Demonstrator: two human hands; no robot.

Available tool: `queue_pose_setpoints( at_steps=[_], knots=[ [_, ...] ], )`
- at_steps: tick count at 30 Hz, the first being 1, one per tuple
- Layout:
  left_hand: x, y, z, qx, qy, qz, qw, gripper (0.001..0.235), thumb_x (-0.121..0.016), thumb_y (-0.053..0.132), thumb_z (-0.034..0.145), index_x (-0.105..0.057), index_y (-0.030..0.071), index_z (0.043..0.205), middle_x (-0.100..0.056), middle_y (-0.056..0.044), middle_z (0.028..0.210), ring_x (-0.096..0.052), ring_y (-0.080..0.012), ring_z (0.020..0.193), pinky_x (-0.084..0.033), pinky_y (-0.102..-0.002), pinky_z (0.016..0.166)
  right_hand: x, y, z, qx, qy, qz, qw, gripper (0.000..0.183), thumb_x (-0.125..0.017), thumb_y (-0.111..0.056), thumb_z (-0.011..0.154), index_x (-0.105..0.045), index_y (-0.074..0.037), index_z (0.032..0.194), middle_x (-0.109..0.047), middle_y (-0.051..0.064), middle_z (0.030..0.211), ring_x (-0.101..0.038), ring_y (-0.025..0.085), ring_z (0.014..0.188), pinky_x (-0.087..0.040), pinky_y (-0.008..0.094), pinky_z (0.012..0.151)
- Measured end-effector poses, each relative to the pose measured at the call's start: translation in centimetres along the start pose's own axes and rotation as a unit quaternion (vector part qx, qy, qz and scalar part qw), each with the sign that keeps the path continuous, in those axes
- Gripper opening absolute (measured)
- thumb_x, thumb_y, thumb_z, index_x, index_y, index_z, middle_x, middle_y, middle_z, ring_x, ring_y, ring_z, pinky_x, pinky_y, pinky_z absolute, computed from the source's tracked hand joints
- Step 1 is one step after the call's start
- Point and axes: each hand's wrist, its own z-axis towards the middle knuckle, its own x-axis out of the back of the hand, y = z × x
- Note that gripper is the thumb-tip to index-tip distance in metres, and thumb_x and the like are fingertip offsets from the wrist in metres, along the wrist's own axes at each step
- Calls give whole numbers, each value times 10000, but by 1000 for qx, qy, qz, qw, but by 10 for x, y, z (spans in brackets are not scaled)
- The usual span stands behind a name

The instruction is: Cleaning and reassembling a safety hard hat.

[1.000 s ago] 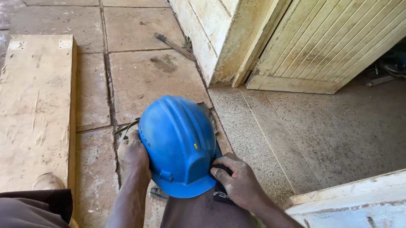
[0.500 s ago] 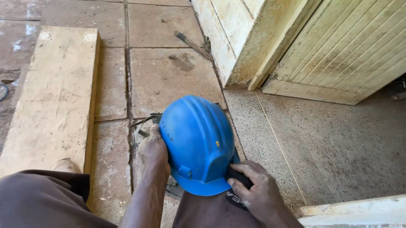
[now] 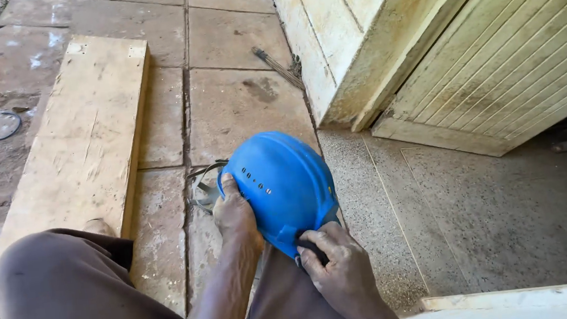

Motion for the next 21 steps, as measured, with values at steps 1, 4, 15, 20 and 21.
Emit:
queue_pose_setpoints(
  at_steps=[1, 4, 15, 20, 21],
  knots=[
    [-1, -2, 5, -43, -4, 21, 999, 514, -531, 491, 1016, -680, 18, 1154, -706, -101, 1025, -656, -202, 841, -563, -418, 768, 2, -1, 3, -8, -51, -14, 999, 208, -779, -192, 818, -759, -95, 1001, -703, 93, 929, -726, 290, 828, -574, 417, 742],
    [3, -10, -6, -89, -15, 39, 995, 507, -530, 479, 1027, -703, 8, 1102, -677, -81, 910, -617, -183, 757, -534, -397, 692, 6, 0, -4, 1, -94, -16, 995, 162, -743, -189, 837, -746, -102, 974, -708, 97, 943, -724, 303, 863, -574, 427, 784],
    [-11, 0, -12, -129, 22, 89, 987, 514, -531, 502, 1010, -688, 13, 1000, -677, -38, 792, -621, -143, 682, -532, -356, 629, 3, -19, 11, -125, 4, -18, 992, 396, -856, -324, 751, -729, -52, 1008, -735, 138, 1010, -737, 315, 907, -585, 428, 802],
    [-8, -1, -15, -149, 2, 68, 986, 510, -512, 501, 1017, -665, 16, 977, -665, -66, 786, -615, -171, 662, -528, -363, 612, -9, -6, 1, -111, -19, -37, 993, 223, -745, -232, 836, -749, -83, 1002, -753, 89, 982, -764, 260, 853, -606, 381, 791],
    [-11, -2, -12, -152, 1, 65, 986, 510, -512, 501, 1017, -665, 16, 977, -665, -66, 786, -615, -171, 662, -528, -363, 612, -9, -1, 4, -107, -17, -37, 993, 223, -745, -232, 836, -749, -83, 1002, -753, 89, 982, -764, 260, 853, -606, 381, 791]
  ],
)
